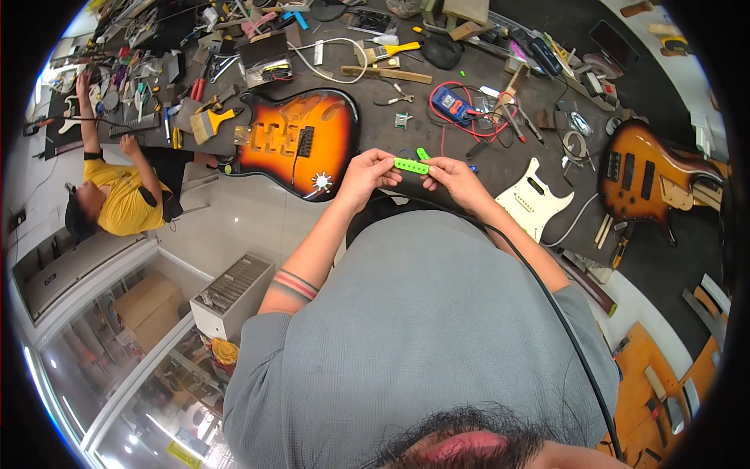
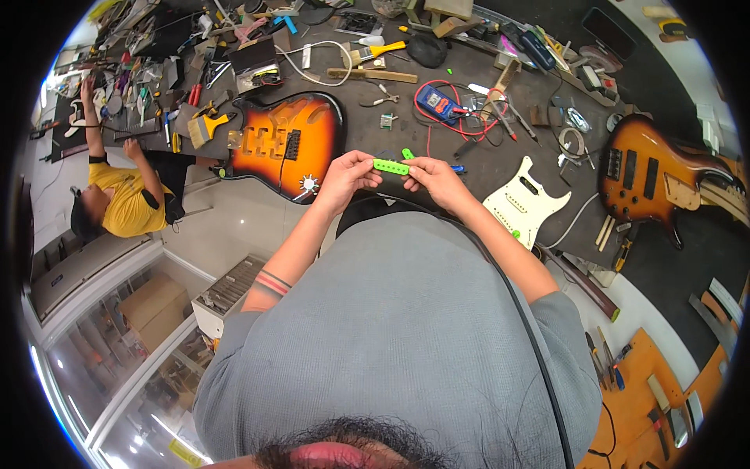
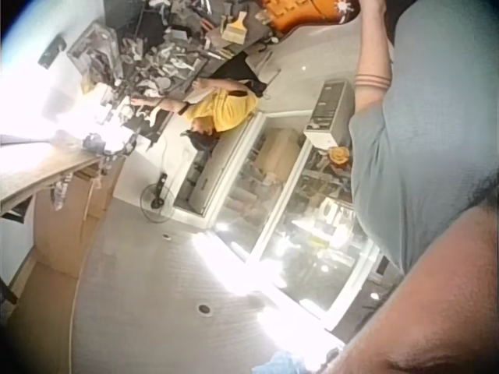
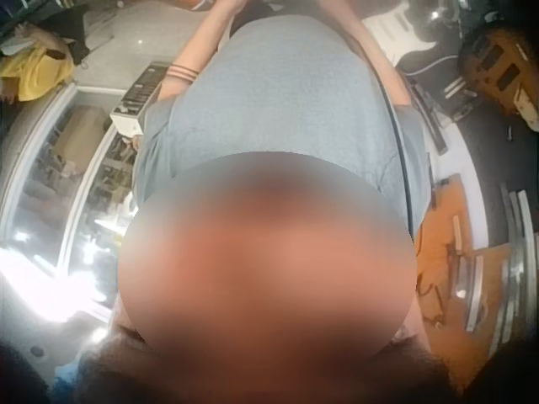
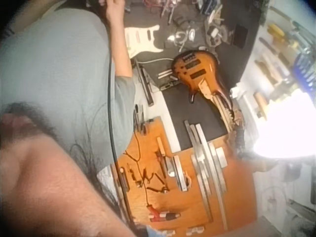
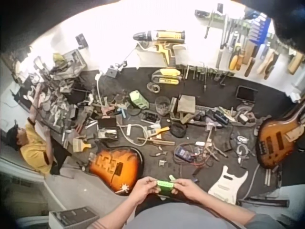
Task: The person holds a green guitar pickup and prepares its wires, then places it onto a pickguard. They pick up a black guitar body and handle a small electronic component by hand near a workstation.
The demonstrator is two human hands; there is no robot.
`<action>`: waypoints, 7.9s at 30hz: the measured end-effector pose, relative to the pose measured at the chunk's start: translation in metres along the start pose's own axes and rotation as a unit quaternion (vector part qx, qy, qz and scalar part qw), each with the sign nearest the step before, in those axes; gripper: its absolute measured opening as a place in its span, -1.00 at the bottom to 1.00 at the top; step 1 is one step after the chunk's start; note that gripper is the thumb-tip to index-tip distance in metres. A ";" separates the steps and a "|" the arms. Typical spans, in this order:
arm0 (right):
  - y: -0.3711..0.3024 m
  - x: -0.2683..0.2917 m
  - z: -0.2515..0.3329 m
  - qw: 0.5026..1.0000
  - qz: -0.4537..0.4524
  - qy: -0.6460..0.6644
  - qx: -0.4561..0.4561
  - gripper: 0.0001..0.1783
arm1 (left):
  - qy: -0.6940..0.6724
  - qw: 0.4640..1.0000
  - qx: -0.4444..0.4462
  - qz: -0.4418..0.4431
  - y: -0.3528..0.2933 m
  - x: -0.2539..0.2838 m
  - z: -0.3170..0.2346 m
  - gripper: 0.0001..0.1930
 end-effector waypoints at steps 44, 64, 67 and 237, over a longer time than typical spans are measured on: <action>0.071 -0.001 -0.008 0.795 0.021 -0.525 0.302 -0.70 | -0.029 0.989 -0.023 -0.147 0.042 0.031 0.067 -0.87; 0.061 -0.010 -0.030 0.793 -0.070 -0.518 0.312 -0.70 | 0.090 0.986 0.028 -0.137 0.054 0.034 0.068 -0.92; 0.050 -0.013 -0.023 0.778 -0.093 -0.518 0.343 -0.70 | 0.080 0.987 0.026 -0.137 0.053 0.033 0.069 -0.91; -0.304 0.612 -0.019 0.516 -0.627 -0.582 0.038 -0.52 | 0.622 0.574 -0.448 0.289 0.181 -0.594 0.251 -0.52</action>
Point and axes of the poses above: each hand's wrist, its own y-axis towards the middle knuckle, its own x-axis out of the back of the hand, z = x × y, the point moved 1 cm from there along y, towards the middle knuckle, and after that the axes turned 4 degrees about x, right-handed, at the moved point
